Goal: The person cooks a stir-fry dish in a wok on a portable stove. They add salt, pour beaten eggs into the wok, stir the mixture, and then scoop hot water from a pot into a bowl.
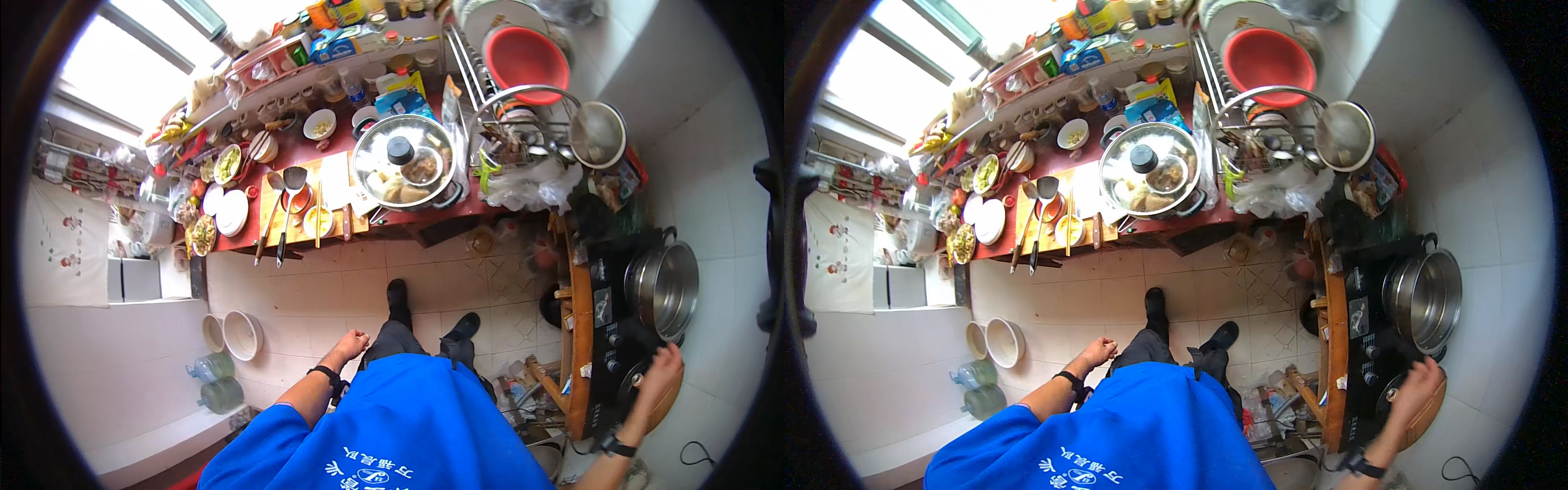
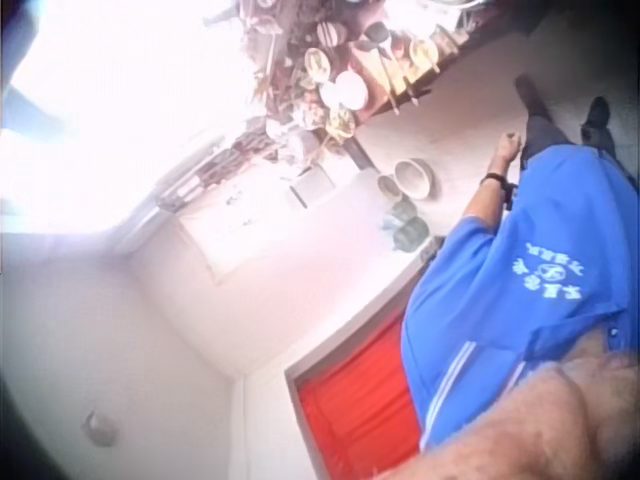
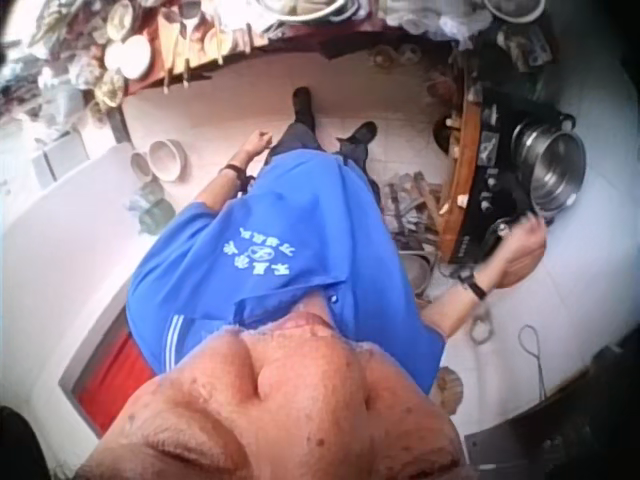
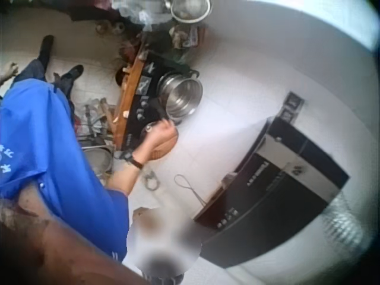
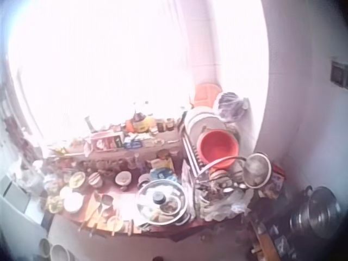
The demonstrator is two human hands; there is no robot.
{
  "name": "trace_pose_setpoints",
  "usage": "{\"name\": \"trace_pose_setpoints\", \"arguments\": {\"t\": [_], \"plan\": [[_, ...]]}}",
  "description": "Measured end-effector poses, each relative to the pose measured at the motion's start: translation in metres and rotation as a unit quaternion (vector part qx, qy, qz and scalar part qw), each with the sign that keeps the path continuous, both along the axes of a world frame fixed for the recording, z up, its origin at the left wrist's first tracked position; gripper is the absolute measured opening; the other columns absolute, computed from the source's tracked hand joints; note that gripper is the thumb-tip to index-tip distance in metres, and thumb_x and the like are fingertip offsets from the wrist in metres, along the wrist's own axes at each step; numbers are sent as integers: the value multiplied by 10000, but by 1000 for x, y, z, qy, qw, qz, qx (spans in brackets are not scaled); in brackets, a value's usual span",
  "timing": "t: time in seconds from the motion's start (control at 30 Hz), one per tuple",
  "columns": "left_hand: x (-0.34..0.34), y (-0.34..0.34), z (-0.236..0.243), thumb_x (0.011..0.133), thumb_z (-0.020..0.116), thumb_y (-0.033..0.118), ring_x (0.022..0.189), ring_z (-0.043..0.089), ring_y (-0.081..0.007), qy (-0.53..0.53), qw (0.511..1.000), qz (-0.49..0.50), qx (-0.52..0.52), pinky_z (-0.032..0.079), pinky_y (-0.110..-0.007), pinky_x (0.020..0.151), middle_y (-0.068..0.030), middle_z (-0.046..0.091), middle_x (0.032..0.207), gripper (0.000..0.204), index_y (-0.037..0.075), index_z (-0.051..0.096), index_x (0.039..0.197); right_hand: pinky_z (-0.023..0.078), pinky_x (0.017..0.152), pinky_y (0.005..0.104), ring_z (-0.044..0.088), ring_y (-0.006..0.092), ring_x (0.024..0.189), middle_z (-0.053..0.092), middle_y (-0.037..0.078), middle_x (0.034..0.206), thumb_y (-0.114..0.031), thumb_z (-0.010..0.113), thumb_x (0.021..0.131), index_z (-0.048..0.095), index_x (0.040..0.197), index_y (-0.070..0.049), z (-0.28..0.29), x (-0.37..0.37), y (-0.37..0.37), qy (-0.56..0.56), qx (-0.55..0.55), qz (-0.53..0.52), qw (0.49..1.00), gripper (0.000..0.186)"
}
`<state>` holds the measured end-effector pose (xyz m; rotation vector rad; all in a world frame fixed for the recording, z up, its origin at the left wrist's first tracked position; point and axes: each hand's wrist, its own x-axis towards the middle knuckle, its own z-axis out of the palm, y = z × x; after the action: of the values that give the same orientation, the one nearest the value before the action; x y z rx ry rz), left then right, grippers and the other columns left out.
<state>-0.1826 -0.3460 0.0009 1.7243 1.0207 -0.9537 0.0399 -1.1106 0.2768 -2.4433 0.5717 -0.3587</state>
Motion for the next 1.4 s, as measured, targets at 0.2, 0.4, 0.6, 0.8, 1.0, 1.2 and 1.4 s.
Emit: {"name": "trace_pose_setpoints", "arguments": {"t": [0.2, 0.4, 0.6, 0.8, 1.0, 1.2, 1.4], "plan": [[7, 78, -13, 1027, 591, 320, 927, 724, -198, -37, 997, 61, -29, 577, -339, 827, -148, 739, 1094, 484, -49, 549, 1337, 551, 782, 367, 667, 240, 865, 687, 137, 993, -120, 637, 956, 632, 1225, -23, -17, 59, 385, 125, 26, 280, 951, 286], [3, 182, -24, 1027, 584, 306, 814, 679, -151, -70, 977, 187, -75, 560, -301, 724, -101, 723, 982, 415, -14, 594, 1291, 544, 875, 452, 664, 349, 967, 684, 179, 1023, -208, 704, 890, 652, 1221, -33, -39, 77, 525, 211, 5, 310, 927, 379], [58, 211, -10, 1047, 579, 290, 744, 646, -119, -32, 982, 145, -119, 509, -230, 611, -71, 694, 968, 357, 50, 536, 1308, 536, 905, 472, 663, 382, 1021, 693, 182, 1057, -232, 675, 926, 626, 1185, -27, -63, 75, 554, 242, 27, 267, 932, 334], [174, 170, 57, 1033, 612, 234, 1003, 683, -167, -226, 940, 62, -248, 557, -279, 874, -105, 691, 1119, 376, -10, 567, 1316, 562, 627, 341, 667, 179, 746, 706, 94, 981, -284, 680, 970, 577, 1283, -40, -110, 96, 552, 328, 352, 23, 877, 411], [273, 137, 118, 1070, 553, 228, 1069, 656, -162, -307, 928, -11, -212, 537, -298, 931, -125, 681, 1217, 438, -34, 469, 1411, 547, 642, 296, 654, 147, 810, 681, 76, 1055, -363, 632, 1016, 534, 1308, -95, -135, 131, 555, 306, 426, -6, 852, 408], [301, 113, 131, 1068, 553, 269, 1075, 662, -150, -239, 941, 115, -210, 538, -282, 919, -118, 679, 1246, 484, 7, 442, 1460, 545, 645, 304, 652, 158, 818, 674, 83, 1066, -400, 630, 1016, 512, 1327, -95, -159, 160, 558, 325, 464, 1, 824, 451], [295, 99, 108, 1060, 548, 210, 1030, 674, -154, -242, 951, 122, -150, 551, -299, 895, -119, 699, 1197, 449, -17, 448, 1434, 554, 629, 311, 689, 190, 829, 692, 108, 1071, -414, 623, 1019, 518, 1306, -98, -178, 179, 544, 338, 519, 43, 784, 439]]}}
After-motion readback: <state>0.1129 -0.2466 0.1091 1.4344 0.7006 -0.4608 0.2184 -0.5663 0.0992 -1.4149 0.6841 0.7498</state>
